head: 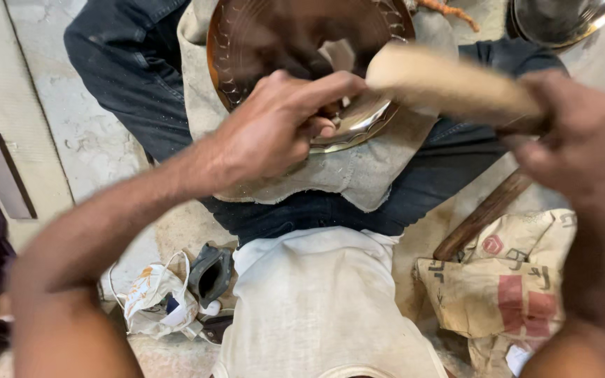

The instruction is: The person sits cross-legged on the floor with a brass plate resting on a cloth pad on their lap. They hold a small punch against the plate's surface and strike it with a wooden mallet, working around the plate to hammer a decorative pattern, occasionally repositioning the plate and the punch.

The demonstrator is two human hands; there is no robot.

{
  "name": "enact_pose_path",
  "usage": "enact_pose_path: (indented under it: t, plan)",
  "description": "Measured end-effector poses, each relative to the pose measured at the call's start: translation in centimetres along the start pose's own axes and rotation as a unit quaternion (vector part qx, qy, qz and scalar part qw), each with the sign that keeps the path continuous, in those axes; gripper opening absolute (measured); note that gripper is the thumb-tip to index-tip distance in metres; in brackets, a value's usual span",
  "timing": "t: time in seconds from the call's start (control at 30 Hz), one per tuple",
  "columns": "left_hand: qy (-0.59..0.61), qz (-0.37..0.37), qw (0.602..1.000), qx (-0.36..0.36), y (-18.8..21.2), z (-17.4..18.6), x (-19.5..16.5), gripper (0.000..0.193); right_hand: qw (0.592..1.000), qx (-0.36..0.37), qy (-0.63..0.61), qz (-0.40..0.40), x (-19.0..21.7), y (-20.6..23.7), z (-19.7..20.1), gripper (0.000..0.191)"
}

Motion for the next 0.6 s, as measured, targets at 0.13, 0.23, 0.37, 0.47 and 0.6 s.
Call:
enact_pose_path:
  t: [0.13, 0.23, 0.37, 0.47, 0.6]
  plan:
    - [0.024, 0.086, 0.992, -0.094, 1.5, -1.4, 0.4, 0.043, 0.942, 0.138, 0.306, 0.021, 2.3, -3.3, 1.8, 0.031]
    - [0.045, 0.147, 0.972, -0.179, 2.7, -2.5, 0.6, 0.039, 0.97, 0.12, 0.198, 0.071, 3.4, -5.8, 3.4, 0.036]
    - [0.077, 0.186, 0.942, -0.268, 3.8, -3.7, 0.7, 0.04, 0.975, 0.147, 0.153, 0.061, 2.1, -8.1, 3.2, 0.038]
    - [0.079, 0.192, 0.934, -0.29, 4.1, -4.3, 0.6, 0.043, 0.974, 0.168, 0.152, 0.016, 0.2, -9.1, 2.3, 0.036]
    - [0.048, 0.181, 0.94, -0.285, 4.0, -4.4, 0.7, 0.046, 0.974, 0.179, 0.136, -0.037, -1.4, -9.7, 1.9, 0.035]
Point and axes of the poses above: each hand's wrist, its own y-axis away from the middle knuckle, its own z-axis out of the back of the hand, x = y × z, the point moved 3 cm from there along -y, towards the middle knuckle
